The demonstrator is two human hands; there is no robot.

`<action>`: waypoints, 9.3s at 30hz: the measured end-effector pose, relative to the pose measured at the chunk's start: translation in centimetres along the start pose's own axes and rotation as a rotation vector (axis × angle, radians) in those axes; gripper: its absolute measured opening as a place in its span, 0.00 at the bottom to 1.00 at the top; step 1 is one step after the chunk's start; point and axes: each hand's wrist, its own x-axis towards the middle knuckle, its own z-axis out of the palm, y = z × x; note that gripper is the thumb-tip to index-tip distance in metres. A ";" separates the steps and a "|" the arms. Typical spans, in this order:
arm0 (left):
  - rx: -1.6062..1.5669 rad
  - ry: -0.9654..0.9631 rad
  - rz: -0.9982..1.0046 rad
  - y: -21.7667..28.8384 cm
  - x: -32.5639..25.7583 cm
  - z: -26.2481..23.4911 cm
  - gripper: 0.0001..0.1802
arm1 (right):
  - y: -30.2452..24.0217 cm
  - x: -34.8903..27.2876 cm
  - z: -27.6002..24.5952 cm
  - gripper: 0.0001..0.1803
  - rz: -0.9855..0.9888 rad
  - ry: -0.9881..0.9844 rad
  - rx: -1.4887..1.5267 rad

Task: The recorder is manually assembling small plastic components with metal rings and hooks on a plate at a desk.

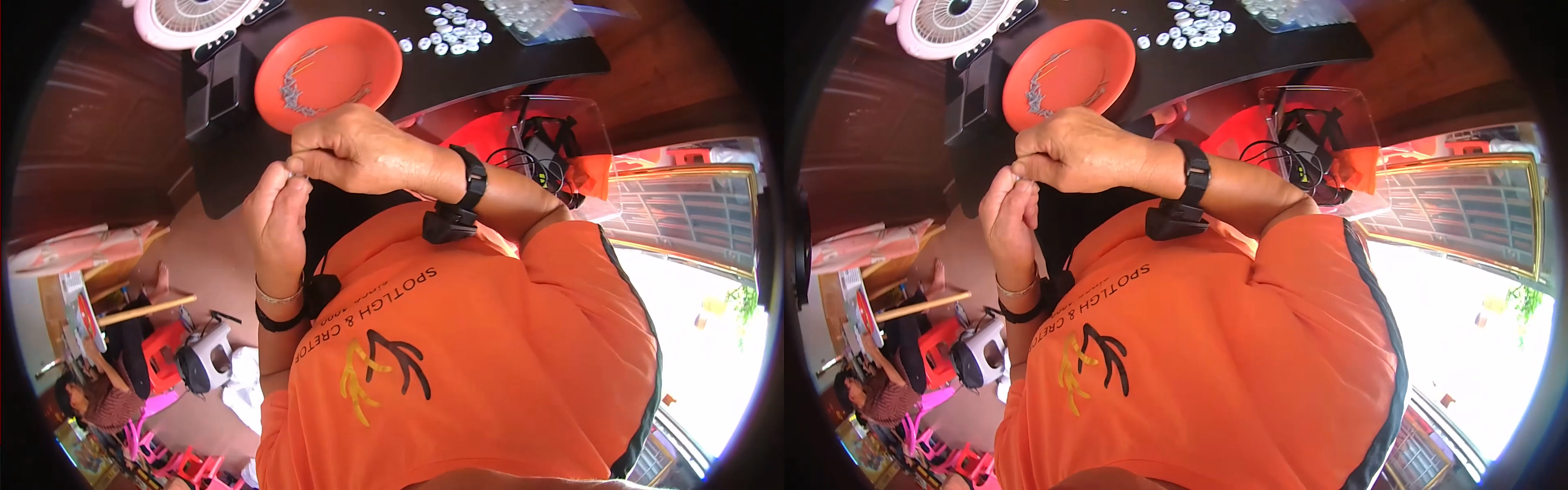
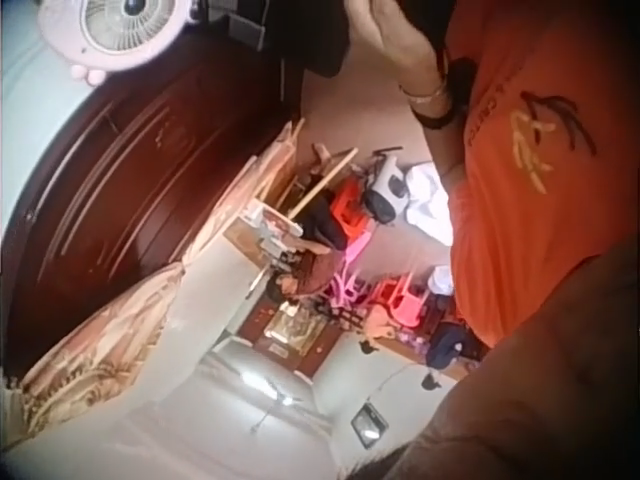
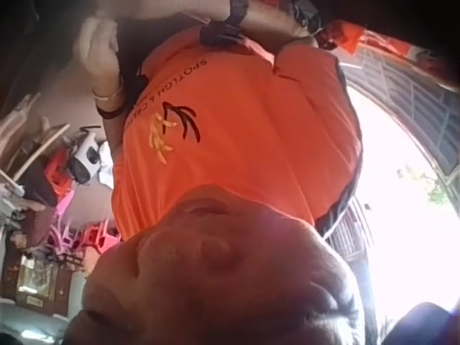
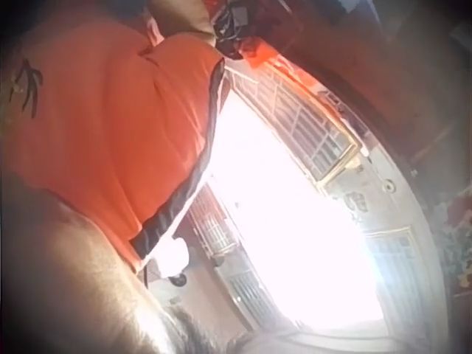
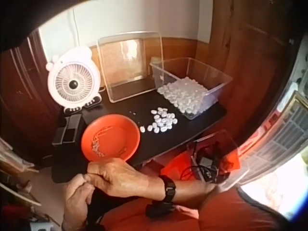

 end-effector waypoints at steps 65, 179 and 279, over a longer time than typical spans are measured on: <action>-0.517 -0.012 0.230 -1.3 1.1 -2.1 0.12 | 2.6 0.5 2.9 0.11 0.312 -0.042 0.795; -0.264 0.200 -0.058 -2.6 0.6 -0.2 0.14 | 1.2 -0.2 4.3 0.16 -0.136 0.192 -0.154; -0.032 0.012 -0.044 -3.0 -0.3 -1.2 0.12 | 14.6 3.0 -17.9 0.15 0.314 -0.023 -1.029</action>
